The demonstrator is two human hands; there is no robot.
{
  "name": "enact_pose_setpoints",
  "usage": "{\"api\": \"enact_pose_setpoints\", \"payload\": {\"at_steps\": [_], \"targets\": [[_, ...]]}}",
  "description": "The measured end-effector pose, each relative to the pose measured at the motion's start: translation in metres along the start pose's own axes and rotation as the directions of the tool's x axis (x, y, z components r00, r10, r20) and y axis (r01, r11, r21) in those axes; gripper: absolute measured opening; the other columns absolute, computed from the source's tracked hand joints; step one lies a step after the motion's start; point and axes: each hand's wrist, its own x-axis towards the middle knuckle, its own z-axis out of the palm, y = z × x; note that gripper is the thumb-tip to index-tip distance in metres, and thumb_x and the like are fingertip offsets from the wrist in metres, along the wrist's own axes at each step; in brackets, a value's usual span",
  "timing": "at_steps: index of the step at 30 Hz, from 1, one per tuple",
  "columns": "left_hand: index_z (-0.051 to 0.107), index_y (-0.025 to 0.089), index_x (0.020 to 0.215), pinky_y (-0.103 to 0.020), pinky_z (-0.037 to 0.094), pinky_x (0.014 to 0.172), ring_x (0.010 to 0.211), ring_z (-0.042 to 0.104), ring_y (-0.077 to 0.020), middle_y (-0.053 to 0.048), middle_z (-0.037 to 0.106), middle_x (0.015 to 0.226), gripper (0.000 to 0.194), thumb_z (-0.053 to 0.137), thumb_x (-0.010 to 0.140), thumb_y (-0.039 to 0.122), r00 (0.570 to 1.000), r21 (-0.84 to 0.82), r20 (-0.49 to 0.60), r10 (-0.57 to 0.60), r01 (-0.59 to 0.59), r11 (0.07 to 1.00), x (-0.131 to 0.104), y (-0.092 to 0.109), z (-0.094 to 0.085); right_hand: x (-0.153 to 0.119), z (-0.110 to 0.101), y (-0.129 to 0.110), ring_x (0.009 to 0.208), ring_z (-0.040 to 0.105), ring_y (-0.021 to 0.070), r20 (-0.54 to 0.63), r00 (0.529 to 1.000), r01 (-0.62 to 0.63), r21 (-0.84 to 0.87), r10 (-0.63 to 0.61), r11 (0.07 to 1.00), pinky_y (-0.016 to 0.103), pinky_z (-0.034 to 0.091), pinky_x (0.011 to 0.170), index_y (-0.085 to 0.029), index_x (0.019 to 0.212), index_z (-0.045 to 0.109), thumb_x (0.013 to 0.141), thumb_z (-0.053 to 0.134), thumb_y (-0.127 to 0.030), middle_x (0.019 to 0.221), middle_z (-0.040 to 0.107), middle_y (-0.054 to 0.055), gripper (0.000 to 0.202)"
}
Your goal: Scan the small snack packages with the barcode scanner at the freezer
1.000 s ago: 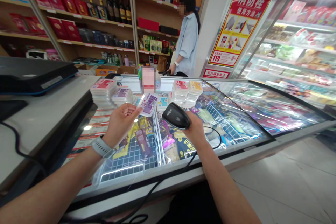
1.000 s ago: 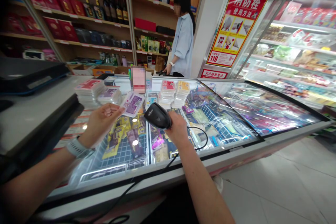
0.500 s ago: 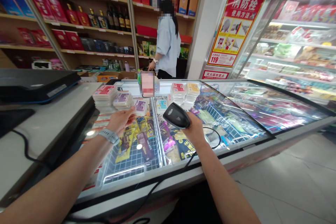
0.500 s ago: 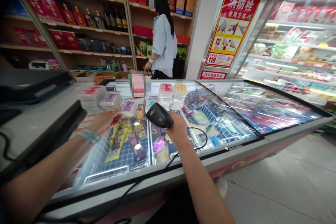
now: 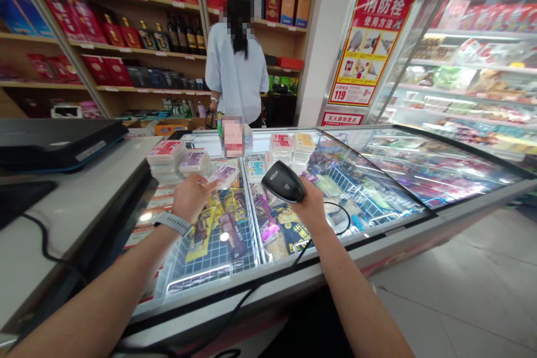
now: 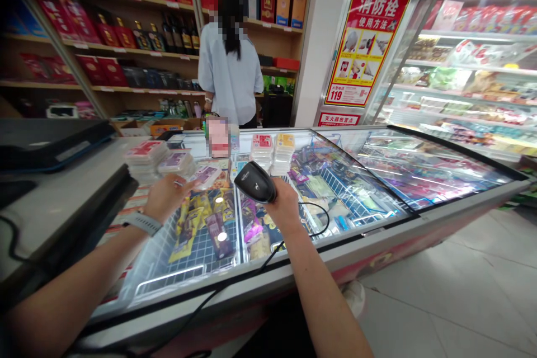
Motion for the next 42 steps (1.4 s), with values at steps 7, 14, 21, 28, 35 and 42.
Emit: {"api": "enact_pose_setpoints", "payload": {"at_steps": [7, 14, 21, 28, 35, 42], "targets": [[0.06, 0.021, 0.125, -0.05, 0.036, 0.103, 0.126, 0.054, -0.0364, -0.017, 0.062, 0.133, 0.045, 0.054, 0.09, 0.05, 0.704, 0.469, 0.126, 0.699, -0.663, 0.583, -0.005, 0.005, -0.003, 0.0, -0.003, -0.001, 0.067, 0.056, 0.018, -0.04, 0.999, -0.018, 0.01, 0.019, 1.0, 0.028, 0.042, 0.064, -0.021, 0.08, 0.06, 0.076, 0.067, -0.023, 0.072, 0.063, 0.0, 0.008], [0.065, 0.028, 0.121, -0.055, 0.026, 0.106, 0.116, 0.059, -0.0323, -0.012, 0.068, 0.124, 0.032, 0.056, 0.091, 0.036, 0.657, 0.476, 0.275, 0.702, -0.727, 0.494, 0.009, 0.002, 0.01, 0.001, -0.004, -0.001, 0.064, 0.053, 0.0165, -0.073, 0.997, -0.037, 0.007, 0.037, 0.999, 0.027, 0.041, 0.062, -0.021, 0.077, 0.059, 0.077, 0.071, -0.03, 0.07, 0.061, -0.001, 0.015], [0.067, 0.019, 0.108, -0.056, 0.029, 0.102, 0.11, 0.057, -0.0365, -0.014, 0.069, 0.11, 0.03, 0.057, 0.089, 0.04, 0.693, 0.525, 0.206, 0.691, -0.674, 0.52, 0.023, 0.018, 0.014, 0.002, -0.005, 0.001, 0.069, 0.058, 0.0183, -0.102, 0.993, -0.049, 0.021, 0.051, 0.999, 0.028, 0.046, 0.066, -0.02, 0.085, 0.064, 0.076, 0.072, -0.029, 0.074, 0.065, 0.001, 0.015], [0.066, 0.019, 0.106, -0.052, 0.032, 0.104, 0.117, 0.054, -0.0368, -0.016, 0.067, 0.112, 0.039, 0.062, 0.082, 0.05, 0.794, 0.207, 0.098, 0.6, -0.606, 0.768, -0.004, 0.047, 0.036, 0.001, -0.006, 0.003, 0.07, 0.059, 0.0188, -0.244, 0.96, -0.124, 0.07, 0.137, 0.99, 0.029, 0.048, 0.07, -0.019, 0.092, 0.069, 0.075, 0.073, -0.031, 0.077, 0.069, 0.002, 0.022], [0.062, 0.017, 0.096, -0.035, 0.044, 0.074, 0.083, 0.064, -0.0266, -0.012, 0.07, 0.089, 0.059, 0.06, 0.072, 0.072, 0.924, -0.035, 0.127, 0.362, -0.36, 0.932, -0.005, 0.099, 0.062, 0.003, -0.007, 0.016, 0.073, 0.063, 0.0215, -0.462, 0.835, -0.224, 0.214, 0.3, 0.951, 0.034, 0.052, 0.073, -0.015, 0.098, 0.071, 0.07, 0.076, -0.037, 0.082, 0.072, 0.005, 0.036], [0.06, 0.016, 0.08, -0.031, 0.04, 0.059, 0.064, 0.062, -0.0192, -0.01, 0.069, 0.077, 0.066, 0.066, 0.058, 0.079, 0.933, -0.297, 0.347, 0.094, 0.014, 0.955, 0.014, 0.152, 0.075, 0.008, -0.012, 0.022, 0.071, 0.064, 0.0216, -0.573, 0.718, -0.246, 0.322, 0.395, 0.914, 0.035, 0.053, 0.073, -0.011, 0.087, 0.074, 0.068, 0.077, -0.04, 0.076, 0.073, 0.006, 0.034]]}}
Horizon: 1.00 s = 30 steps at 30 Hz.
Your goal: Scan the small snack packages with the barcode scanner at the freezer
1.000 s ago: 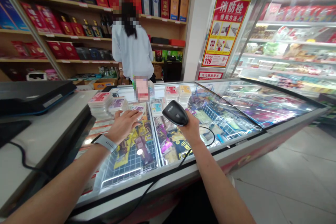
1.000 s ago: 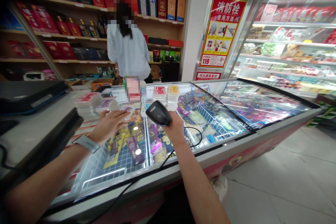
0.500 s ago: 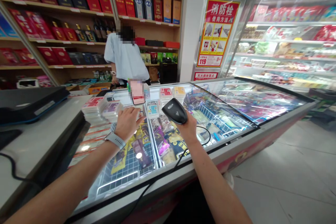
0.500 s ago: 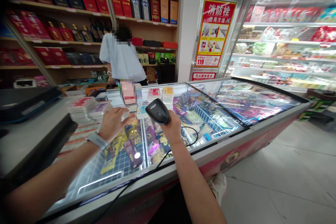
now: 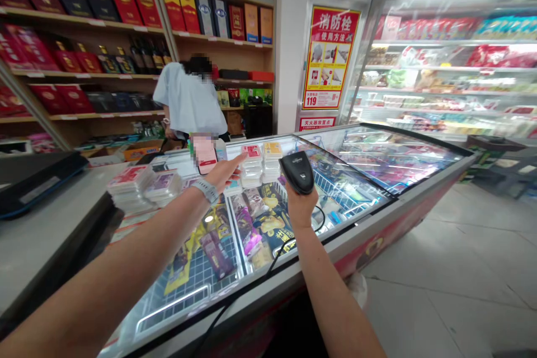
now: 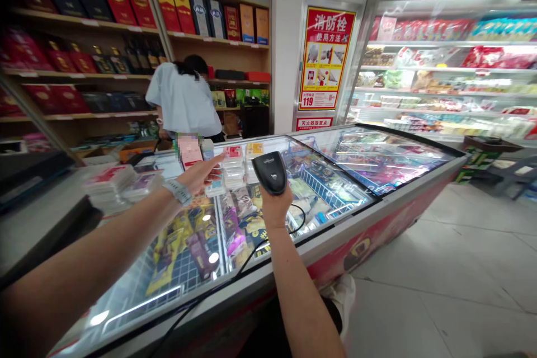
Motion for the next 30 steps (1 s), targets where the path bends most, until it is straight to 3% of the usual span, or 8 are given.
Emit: {"api": "enact_pose_setpoints", "payload": {"at_steps": [4, 11, 15, 20, 23, 27, 30], "targets": [[0.06, 0.017, 0.078, -0.029, 0.038, 0.057, 0.059, 0.058, -0.0151, -0.005, 0.066, 0.071, 0.058, 0.082, 0.047, 0.062, 0.996, -0.1, 0.041, -0.073, 0.077, 0.992, 0.01, 0.005, 0.003, 0.002, -0.001, -0.002, 0.071, 0.064, 0.0208, -0.031, 0.999, -0.033, 0.044, 0.034, 0.999, 0.033, 0.053, 0.07, -0.01, 0.088, 0.074, 0.066, 0.077, -0.039, 0.076, 0.074, 0.007, 0.036], [0.061, 0.017, 0.073, -0.025, 0.033, 0.051, 0.055, 0.056, -0.0131, -0.004, 0.065, 0.067, 0.041, 0.083, 0.049, 0.042, 0.993, -0.212, 0.028, -0.118, 0.122, 0.97, 0.013, 0.009, -0.011, 0.007, -0.003, 0.001, 0.07, 0.065, 0.0204, -0.059, 0.995, -0.076, 0.072, 0.08, 0.995, 0.034, 0.054, 0.071, -0.012, 0.085, 0.074, 0.066, 0.078, -0.039, 0.075, 0.074, 0.006, 0.033], [0.062, 0.016, 0.072, -0.026, 0.039, 0.055, 0.06, 0.059, -0.0139, -0.006, 0.068, 0.07, 0.038, 0.081, 0.051, 0.041, 0.998, -0.258, -0.03, -0.051, 0.042, 0.965, 0.001, 0.002, -0.029, 0.008, -0.004, 0.002, 0.068, 0.063, 0.0195, -0.053, 0.996, -0.066, 0.08, 0.071, 0.995, 0.033, 0.054, 0.069, -0.012, 0.084, 0.074, 0.066, 0.077, -0.039, 0.073, 0.073, 0.005, 0.033], [0.068, 0.017, 0.081, -0.027, 0.047, 0.068, 0.076, 0.063, -0.0171, -0.005, 0.072, 0.079, 0.048, 0.081, 0.053, 0.054, 0.98, -0.238, -0.171, 0.099, -0.139, 0.961, -0.039, -0.034, -0.062, 0.0, -0.004, -0.002, 0.069, 0.06, 0.0179, 0.132, 0.989, 0.064, 0.025, -0.067, 0.998, 0.031, 0.051, 0.07, -0.013, 0.091, 0.072, 0.069, 0.077, -0.035, 0.076, 0.071, 0.003, 0.032], [0.068, 0.018, 0.084, -0.03, 0.05, 0.075, 0.08, 0.064, -0.0188, -0.003, 0.072, 0.081, 0.051, 0.083, 0.054, 0.057, 0.956, -0.225, -0.247, 0.156, -0.213, 0.951, -0.064, -0.061, -0.078, -0.008, -0.002, -0.008, 0.069, 0.059, 0.0175, 0.362, 0.913, 0.2, -0.002, -0.186, 0.98, 0.029, 0.048, 0.067, -0.016, 0.088, 0.07, 0.071, 0.076, -0.031, 0.076, 0.069, 0.002, 0.023], [0.067, 0.018, 0.088, -0.031, 0.051, 0.078, 0.08, 0.065, -0.0187, -0.005, 0.071, 0.085, 0.05, 0.082, 0.06, 0.055, 0.931, -0.195, -0.299, 0.21, -0.275, 0.941, -0.083, -0.087, -0.087, -0.019, 0.003, -0.014, 0.069, 0.06, 0.0186, 0.668, 0.692, 0.394, -0.032, -0.273, 0.919, 0.027, 0.045, 0.065, -0.02, 0.085, 0.066, 0.074, 0.071, -0.024, 0.075, 0.067, 0.002, 0.013], [0.066, 0.017, 0.087, -0.031, 0.051, 0.078, 0.079, 0.064, -0.0174, -0.005, 0.07, 0.085, 0.047, 0.081, 0.062, 0.054, 0.92, -0.198, -0.318, 0.229, -0.3, 0.933, -0.087, -0.094, -0.085, -0.025, 0.008, -0.014, 0.069, 0.061, 0.0194, 0.753, 0.582, 0.494, -0.025, -0.309, 0.869, 0.028, 0.044, 0.064, -0.02, 0.088, 0.065, 0.074, 0.068, -0.023, 0.076, 0.066, 0.002, 0.014]]}}
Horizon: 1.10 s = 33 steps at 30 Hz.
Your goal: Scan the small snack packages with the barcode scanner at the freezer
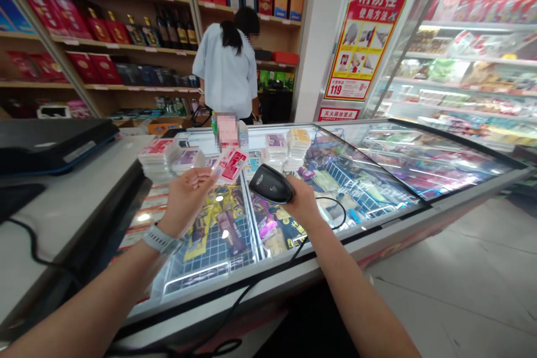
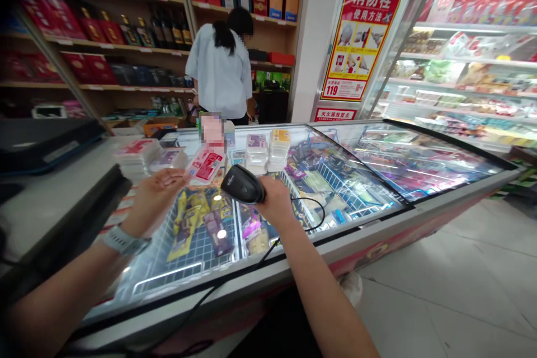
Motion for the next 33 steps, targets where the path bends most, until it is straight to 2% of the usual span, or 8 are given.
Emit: {"api": "enact_pose_setpoints", "payload": {"at_steps": [3, 10, 16, 23, 30, 33], "targets": [[0.067, 0.018, 0.087, -0.031, 0.051, 0.078, 0.078, 0.064, -0.0173, -0.005, 0.07, 0.085, 0.044, 0.081, 0.064, 0.053, 1.0, -0.001, 0.002, 0.02, -0.02, 1.0, -0.002, -0.003, 0.001, 0.0, 0.002, -0.001, 0.069, 0.06, 0.0195, 0.014, 1.0, 0.027, -0.024, -0.027, 0.999, 0.028, 0.043, 0.064, -0.02, 0.087, 0.064, 0.076, 0.067, -0.023, 0.076, 0.066, 0.003, 0.012], [0.066, 0.019, 0.088, -0.033, 0.053, 0.079, 0.078, 0.065, -0.0176, -0.004, 0.069, 0.083, 0.042, 0.08, 0.066, 0.051, 1.0, 0.015, 0.006, 0.024, -0.024, 1.0, -0.004, -0.012, -0.005, 0.0, 0.001, -0.003, 0.069, 0.06, 0.0197, 0.002, 1.0, -0.007, -0.061, 0.007, 0.998, 0.028, 0.043, 0.064, -0.021, 0.085, 0.061, 0.079, 0.066, -0.027, 0.075, 0.063, 0.003, 0.01], [0.066, 0.019, 0.087, -0.032, 0.052, 0.077, 0.077, 0.065, -0.0173, -0.004, 0.07, 0.085, 0.04, 0.081, 0.064, 0.049, 1.0, 0.009, -0.001, -0.013, 0.013, 1.0, -0.006, -0.011, -0.005, 0.0, 0.001, -0.003, 0.068, 0.059, 0.0188, 0.017, 1.0, 0.008, -0.053, -0.007, 0.999, 0.027, 0.042, 0.063, -0.021, 0.085, 0.061, 0.081, 0.067, -0.032, 0.074, 0.063, 0.002, 0.013], [0.067, 0.021, 0.086, -0.03, 0.05, 0.077, 0.078, 0.064, -0.0166, -0.003, 0.068, 0.083, 0.034, 0.081, 0.065, 0.044, 1.0, -0.011, 0.011, -0.016, 0.016, 1.0, -0.007, -0.01, -0.005, 0.0, 0.001, -0.002, 0.07, 0.06, 0.0189, 0.029, 1.0, -0.008, -0.067, 0.01, 0.998, 0.027, 0.043, 0.065, -0.021, 0.086, 0.062, 0.079, 0.067, -0.032, 0.076, 0.065, 0.003, 0.013], [0.067, 0.02, 0.087, -0.032, 0.05, 0.081, 0.079, 0.065, -0.0172, -0.004, 0.069, 0.085, 0.036, 0.081, 0.065, 0.044, 1.0, -0.006, 0.004, -0.007, 0.007, 1.0, -0.005, -0.013, -0.005, 0.0, 0.001, -0.001, 0.07, 0.061, 0.0192, 0.035, 0.999, 0.016, -0.053, -0.014, 0.998, 0.027, 0.042, 0.065, -0.02, 0.087, 0.062, 0.08, 0.067, -0.03, 0.076, 0.064, 0.003, 0.013], [0.066, 0.019, 0.086, -0.031, 0.05, 0.079, 0.08, 0.065, -0.0173, -0.004, 0.07, 0.086, 0.038, 0.081, 0.064, 0.046, 0.999, -0.022, -0.011, -0.038, 0.038, 0.999, -0.004, -0.013, -0.005, 0.0, 0.001, -0.001, 0.071, 0.061, 0.0195, 0.032, 0.999, 0.011, -0.051, -0.009, 0.999, 0.027, 0.043, 0.066, -0.02, 0.087, 0.062, 0.079, 0.067, -0.029, 0.077, 0.065, 0.003, 0.013]]}}
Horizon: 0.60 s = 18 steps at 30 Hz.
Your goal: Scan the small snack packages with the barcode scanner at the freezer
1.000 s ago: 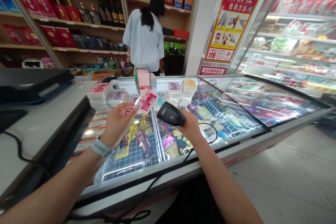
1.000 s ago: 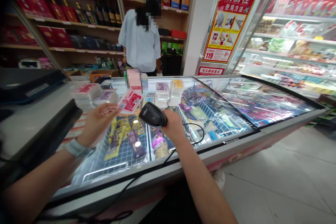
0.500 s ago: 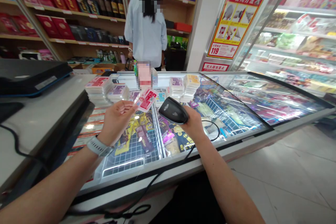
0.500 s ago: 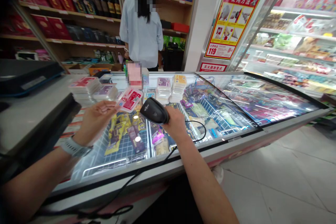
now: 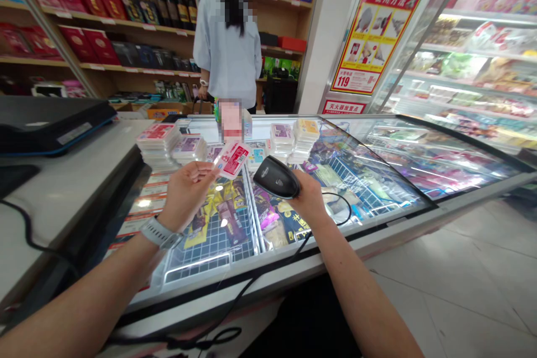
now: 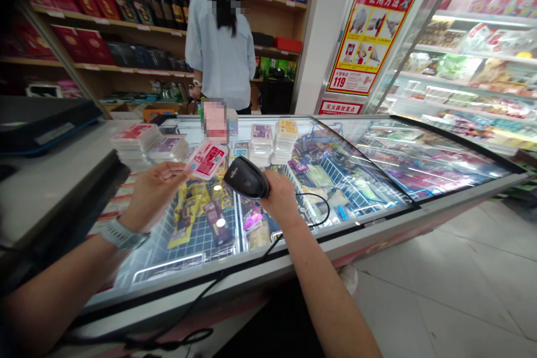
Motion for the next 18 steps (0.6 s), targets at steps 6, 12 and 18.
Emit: {"api": "enact_pose_setpoints", "payload": {"at_steps": [6, 12, 18], "targets": [[0.066, 0.018, 0.084, -0.022, 0.041, 0.061, 0.072, 0.058, -0.0105, -0.001, 0.067, 0.079, 0.051, 0.084, 0.055, 0.055, 0.954, -0.104, -0.019, -0.298, 0.295, 0.95, 0.014, -0.003, -0.002, 0.0, -0.001, -0.002, 0.074, 0.063, 0.0209, -0.034, 0.999, -0.015, 0.0, 0.015, 1.0, 0.028, 0.046, 0.069, -0.02, 0.089, 0.063, 0.078, 0.064, -0.024, 0.08, 0.067, 0.005, 0.012], [0.059, 0.018, 0.074, -0.023, 0.035, 0.053, 0.063, 0.052, -0.009, -0.001, 0.063, 0.069, 0.054, 0.084, 0.051, 0.059, 0.934, -0.106, -0.031, -0.355, 0.35, 0.931, 0.033, -0.01, -0.001, 0.0, -0.001, -0.001, 0.072, 0.063, 0.0208, -0.039, 0.999, -0.026, 0.0, 0.026, 1.0, 0.028, 0.045, 0.067, -0.02, 0.087, 0.063, 0.077, 0.065, -0.023, 0.078, 0.067, 0.004, 0.011], [0.051, 0.02, 0.07, -0.029, 0.032, 0.054, 0.06, 0.05, -0.0123, -0.003, 0.062, 0.063, 0.052, 0.08, 0.058, 0.063, 0.92, -0.022, -0.059, -0.388, 0.387, 0.922, 0.04, -0.014, -0.004, -0.001, 0.0, 0.001, 0.071, 0.063, 0.0204, -0.044, 0.998, -0.041, 0.005, 0.041, 0.999, 0.028, 0.044, 0.066, -0.021, 0.089, 0.064, 0.077, 0.067, -0.024, 0.079, 0.068, 0.004, 0.012]]}}
